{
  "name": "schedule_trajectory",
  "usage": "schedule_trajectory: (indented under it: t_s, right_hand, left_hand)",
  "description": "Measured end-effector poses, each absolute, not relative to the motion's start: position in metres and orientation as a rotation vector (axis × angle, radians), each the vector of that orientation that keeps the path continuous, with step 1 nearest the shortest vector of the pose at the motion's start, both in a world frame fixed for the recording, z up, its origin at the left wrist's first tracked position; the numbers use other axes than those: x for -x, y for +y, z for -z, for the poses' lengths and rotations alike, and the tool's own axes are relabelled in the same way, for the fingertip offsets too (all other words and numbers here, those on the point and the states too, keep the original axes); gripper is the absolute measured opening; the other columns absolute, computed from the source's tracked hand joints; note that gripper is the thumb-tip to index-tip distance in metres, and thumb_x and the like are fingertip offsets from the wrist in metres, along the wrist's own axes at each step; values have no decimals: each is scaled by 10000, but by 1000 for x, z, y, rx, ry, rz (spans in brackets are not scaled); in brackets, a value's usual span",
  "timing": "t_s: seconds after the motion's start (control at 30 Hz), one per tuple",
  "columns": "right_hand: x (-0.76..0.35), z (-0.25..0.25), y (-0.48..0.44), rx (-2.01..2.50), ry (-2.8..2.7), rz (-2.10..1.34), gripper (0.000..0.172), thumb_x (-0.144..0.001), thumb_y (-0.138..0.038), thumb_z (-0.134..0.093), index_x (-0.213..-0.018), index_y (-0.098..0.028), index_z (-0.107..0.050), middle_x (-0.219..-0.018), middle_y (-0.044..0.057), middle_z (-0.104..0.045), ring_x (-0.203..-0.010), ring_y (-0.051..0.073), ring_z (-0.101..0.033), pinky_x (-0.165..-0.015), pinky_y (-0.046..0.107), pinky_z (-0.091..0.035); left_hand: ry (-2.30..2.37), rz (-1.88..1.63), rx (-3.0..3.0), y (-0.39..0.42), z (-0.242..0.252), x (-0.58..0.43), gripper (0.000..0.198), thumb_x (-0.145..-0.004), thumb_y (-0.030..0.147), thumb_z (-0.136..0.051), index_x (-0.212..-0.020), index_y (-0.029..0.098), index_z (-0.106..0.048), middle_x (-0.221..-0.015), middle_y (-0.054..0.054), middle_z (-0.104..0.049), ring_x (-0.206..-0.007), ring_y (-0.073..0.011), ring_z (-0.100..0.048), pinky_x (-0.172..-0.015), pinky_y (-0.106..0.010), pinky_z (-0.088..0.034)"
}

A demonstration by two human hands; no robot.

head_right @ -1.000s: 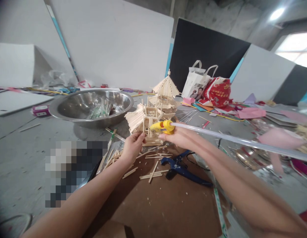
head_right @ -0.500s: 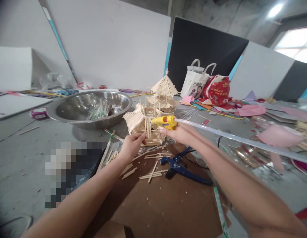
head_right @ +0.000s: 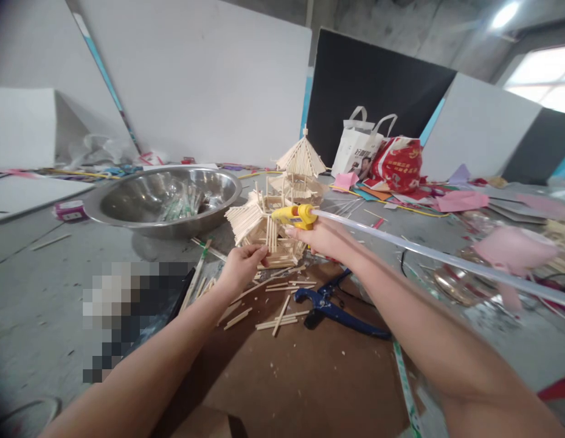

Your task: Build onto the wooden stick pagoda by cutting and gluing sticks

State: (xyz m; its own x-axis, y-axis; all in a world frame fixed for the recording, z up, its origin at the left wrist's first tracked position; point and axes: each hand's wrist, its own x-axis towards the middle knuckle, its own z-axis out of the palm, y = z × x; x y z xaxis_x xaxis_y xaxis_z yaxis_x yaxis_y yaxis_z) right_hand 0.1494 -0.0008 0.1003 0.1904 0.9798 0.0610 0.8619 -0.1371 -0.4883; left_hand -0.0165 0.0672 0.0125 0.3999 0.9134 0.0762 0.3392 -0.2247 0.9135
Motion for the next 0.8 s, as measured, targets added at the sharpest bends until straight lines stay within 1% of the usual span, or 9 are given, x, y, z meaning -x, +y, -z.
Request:
schedule_trajectory:
  t_s: [0.07, 0.23, 0.3, 0.43, 0.5, 0.67, 0.8]
  right_hand:
    - [-149, -99, 1, 2046, -1730, -378, 363, -702, -512, -448, -668, -181, -593, -367, -9, -474, -353, 94, -421, -375, 230, -281]
    - [-148, -98, 4, 2005, -1771, -382, 344, -701, -492, -460, -723, -182, -607, -352, -24, -449, -328, 86, -395, -368, 234, -274]
    - [-147, -98, 4, 1967, -1781, -390, 334, -697, -485, -469, -757, -186, -604, -359, -32, -448, -318, 82, -391, -364, 236, -275]
    - [-147, -97, 5, 1913, -1799, -371, 301, -695, -465, -479, -744, -191, -593, -369, -42, -444, -302, 74, -383, -356, 238, -273]
    - [-146, -97, 5, 1909, -1802, -353, 288, -697, -457, -480, -720, -191, -587, -371, -43, -441, -299, 71, -377, -356, 239, -277]
    - [-146, -97, 6, 1907, -1820, -333, 276, -700, -451, -483, -721, -197, -589, -369, -44, -447, -303, 75, -384, -358, 242, -277]
    - [-150, -95, 5, 1944, -1802, -328, 299, -708, -463, -469, -654, -193, -585, -334, -39, -433, -319, 83, -398, -378, 244, -294]
  left_hand:
    - [1080, -804, -1775, 69, -11, 17, 367, -683, 437, -432, -531, 135, -576, -394, 38, -450, -346, -49, -294, -394, -196, -253]
    - [1045, -790, -1783, 71, -10, 17, 364, -688, 430, -427, -586, 129, -604, -489, 10, -549, -351, -44, -321, -395, -199, -255]
    - [1034, -794, -1774, 71, -11, 16, 362, -686, 427, -431, -584, 127, -606, -505, 7, -561, -347, -40, -319, -391, -199, -253]
    - [1025, -807, -1736, 70, -11, 16, 369, -682, 426, -444, -522, 125, -585, -382, 31, -462, -318, -36, -288, -368, -194, -233]
    - [1008, -795, -1701, 70, -11, 16, 363, -680, 424, -455, -524, 123, -585, -365, 34, -443, -303, -33, -281, -349, -190, -219]
    - [947, -769, -1518, 68, -10, 15, 315, -669, 403, -488, -614, 113, -599, -506, -1, -561, -267, -18, -276, -295, -187, -197]
    - [939, -779, -1415, 67, -12, 15, 289, -656, 391, -517, -621, 113, -588, -568, -14, -596, -253, -10, -284, -276, -185, -187]
